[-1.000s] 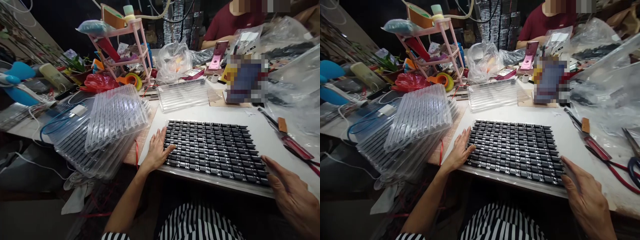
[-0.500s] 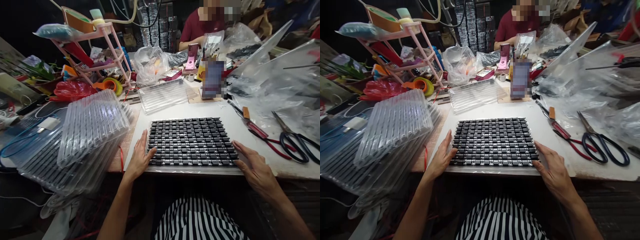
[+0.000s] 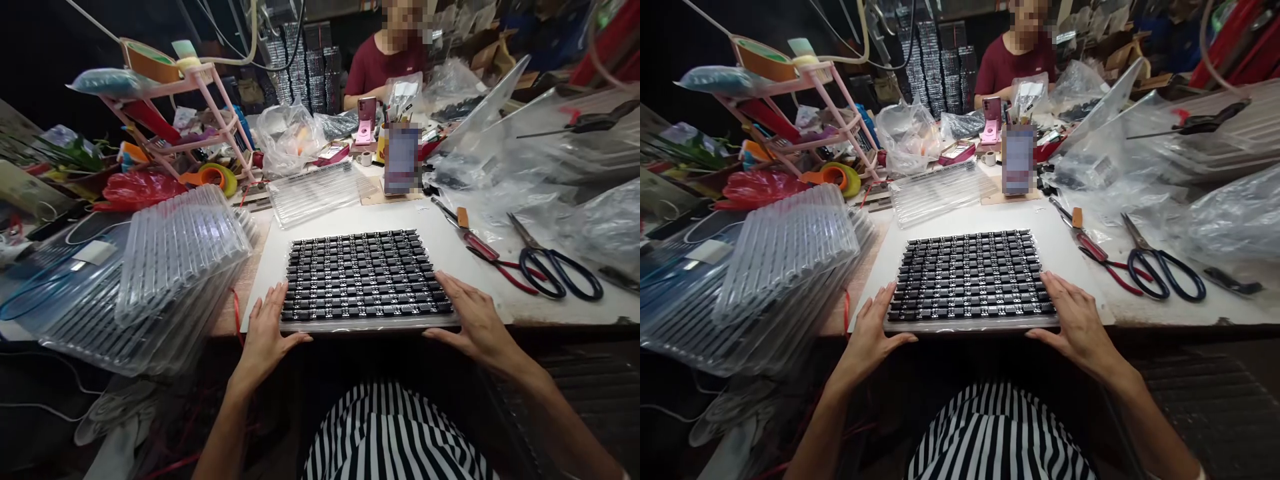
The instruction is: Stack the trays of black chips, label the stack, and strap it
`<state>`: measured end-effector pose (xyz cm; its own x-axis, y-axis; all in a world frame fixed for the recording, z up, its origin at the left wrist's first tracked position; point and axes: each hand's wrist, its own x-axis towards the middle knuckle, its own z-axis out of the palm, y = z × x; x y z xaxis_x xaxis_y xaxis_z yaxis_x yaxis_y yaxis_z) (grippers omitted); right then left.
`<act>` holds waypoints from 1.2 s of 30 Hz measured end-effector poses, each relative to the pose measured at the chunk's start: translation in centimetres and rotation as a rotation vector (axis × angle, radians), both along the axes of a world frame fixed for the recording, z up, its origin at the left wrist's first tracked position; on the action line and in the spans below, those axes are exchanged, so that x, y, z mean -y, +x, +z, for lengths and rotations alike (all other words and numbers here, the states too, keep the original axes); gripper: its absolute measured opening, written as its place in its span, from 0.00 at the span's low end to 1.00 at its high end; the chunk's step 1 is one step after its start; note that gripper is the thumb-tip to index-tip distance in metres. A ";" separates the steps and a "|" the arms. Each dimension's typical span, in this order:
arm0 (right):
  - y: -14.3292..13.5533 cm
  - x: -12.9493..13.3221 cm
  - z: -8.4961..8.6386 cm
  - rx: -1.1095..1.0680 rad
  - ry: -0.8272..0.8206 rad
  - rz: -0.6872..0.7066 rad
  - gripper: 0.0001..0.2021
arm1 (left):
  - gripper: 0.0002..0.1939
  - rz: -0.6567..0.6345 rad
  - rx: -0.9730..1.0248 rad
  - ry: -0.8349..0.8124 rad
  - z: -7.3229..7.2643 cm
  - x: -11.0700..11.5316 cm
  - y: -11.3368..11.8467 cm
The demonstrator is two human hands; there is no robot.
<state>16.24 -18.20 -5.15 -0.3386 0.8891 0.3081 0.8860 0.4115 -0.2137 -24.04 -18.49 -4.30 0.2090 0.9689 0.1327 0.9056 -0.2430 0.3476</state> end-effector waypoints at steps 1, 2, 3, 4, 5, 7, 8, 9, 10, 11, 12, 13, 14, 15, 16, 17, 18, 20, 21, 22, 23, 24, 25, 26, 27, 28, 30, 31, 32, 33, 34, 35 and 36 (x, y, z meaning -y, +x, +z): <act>0.0 0.0 -0.1 -0.011 0.008 -0.014 0.47 | 0.54 0.007 0.007 0.004 0.0 0.0 0.1; -0.1 0.0 -0.2 -0.021 0.013 -0.026 0.47 | 0.53 0.013 0.014 0.004 0.0 0.0 0.1; -0.2 0.0 -0.2 -0.029 0.013 -0.033 0.48 | 0.53 0.017 0.020 0.005 -0.1 -0.1 0.1; -0.2 0.0 -0.2 -0.036 0.015 -0.037 0.48 | 0.52 0.022 0.025 0.008 -0.1 -0.1 0.1; -0.3 0.0 -0.2 -0.042 0.019 -0.040 0.48 | 0.52 0.026 0.030 0.014 -0.1 -0.1 0.2; -0.4 -0.1 -0.2 -0.056 0.032 -0.038 0.48 | 0.53 0.030 0.037 0.028 -0.1 -0.1 0.1; -0.4 -0.1 -0.2 -0.063 0.042 -0.036 0.48 | 0.53 0.031 0.038 0.035 -0.1 -0.1 0.1; -0.4 -0.1 -0.2 -0.068 0.053 -0.034 0.49 | 0.53 0.032 0.038 0.042 -0.2 -0.1 0.0; -0.4 0.0 -0.2 -0.072 0.062 -0.032 0.49 | 0.53 0.033 0.037 0.049 -0.2 -0.1 0.0; -0.4 0.0 -0.2 -0.074 0.070 -0.032 0.49 | 0.53 0.033 0.034 0.054 -0.3 -0.1 -0.1; -0.4 0.0 -0.2 -0.076 0.077 -0.035 0.49 | 0.53 0.033 0.030 0.055 -0.4 -0.1 -0.2; -0.5 0.1 -0.2 -0.078 0.084 -0.039 0.48 | 0.53 0.033 0.026 0.056 -0.5 -0.1 -0.3; -0.5 0.1 -0.1 -0.076 0.088 -0.041 0.48 | 0.54 0.031 0.022 0.057 -0.6 0.0 -0.4; -0.6 0.2 0.0 -0.068 0.089 -0.037 0.48 | 0.54 0.028 0.018 0.058 -0.8 0.1 -0.5; -0.7 0.3 0.1 -0.055 0.088 -0.030 0.47 | 0.54 0.026 0.016 0.058 -0.8 0.2 -0.5; -0.9 0.4 0.3 -0.037 0.083 -0.021 0.47 | 0.53 0.027 0.020 0.060 -0.9 0.3 -0.5; -1.0 0.5 0.4 -0.019 0.077 -0.013 0.47 | 0.52 0.032 0.030 0.063 -0.9 0.4 -0.6; -1.2 0.6 0.6 -0.008 0.071 -0.013 0.47 | 0.50 0.060 0.072 0.057 -0.8 0.6 -0.5; -1.2 0.6 0.6 -0.023 0.072 -0.020 0.47 | 0.49 0.088 0.102 0.046 -0.7 0.6 -0.5; -1.2 0.6 0.6 -0.047 0.072 -0.029 0.46 | 0.47 0.123 0.137 0.024 -0.5 0.6 -0.4; -1.2 0.5 0.6 -0.076 0.065 -0.036 0.46 | 0.45 0.159 0.179 -0.007 -0.3 0.5 -0.4; -1.2 0.4 0.6 -0.103 0.054 -0.037 0.47 | 0.44 0.189 0.227 -0.043 0.0 0.5 -0.3; -1.1 0.3 0.7 -0.129 0.045 -0.040 0.47 | 0.44 0.213 0.283 -0.075 0.2 0.3 -0.3; -1.1 0.1 0.7 -0.152 0.038 -0.042 0.47 | 0.44 0.226 0.344 -0.099 0.4 0.2 -0.3; -1.1 0.0 0.7 -0.175 0.035 -0.043 0.46 | 0.44 0.229 0.403 -0.112 0.6 0.0 -0.2; -1.1 -0.2 0.8 -0.201 0.040 -0.047 0.46 | 0.45 0.228 0.454 -0.113 0.7 -0.2 -0.2; -1.2 -0.6 0.9 -0.255 0.060 -0.060 0.45 | 0.46 0.228 0.515 -0.107 0.9 -0.5 0.0; -1.2 -0.8 0.9 -0.276 0.070 -0.066 0.44 | 0.46 0.231 0.528 -0.108 0.9 -0.6 0.1; -1.2 -0.9 0.9 -0.288 0.080 -0.070 0.44 | 0.46 0.234 0.533 -0.111 1.0 -0.7 0.2; -1.3 -1.0 0.8 -0.290 0.089 -0.072 0.44 | 0.46 0.237 0.534 -0.116 1.0 -0.7 0.3; -1.3 -1.0 0.8 -0.283 0.097 -0.073 0.44 | 0.46 0.239 0.536 -0.124 1.0 -0.7 0.3; -1.3 -1.0 0.7 -0.268 0.103 -0.070 0.44 | 0.46 0.241 0.539 -0.130 1.0 -0.6 0.4; -1.3 -1.0 0.7 -0.252 0.105 -0.067 0.44 | 0.46 0.242 0.543 -0.137 1.0 -0.6 0.5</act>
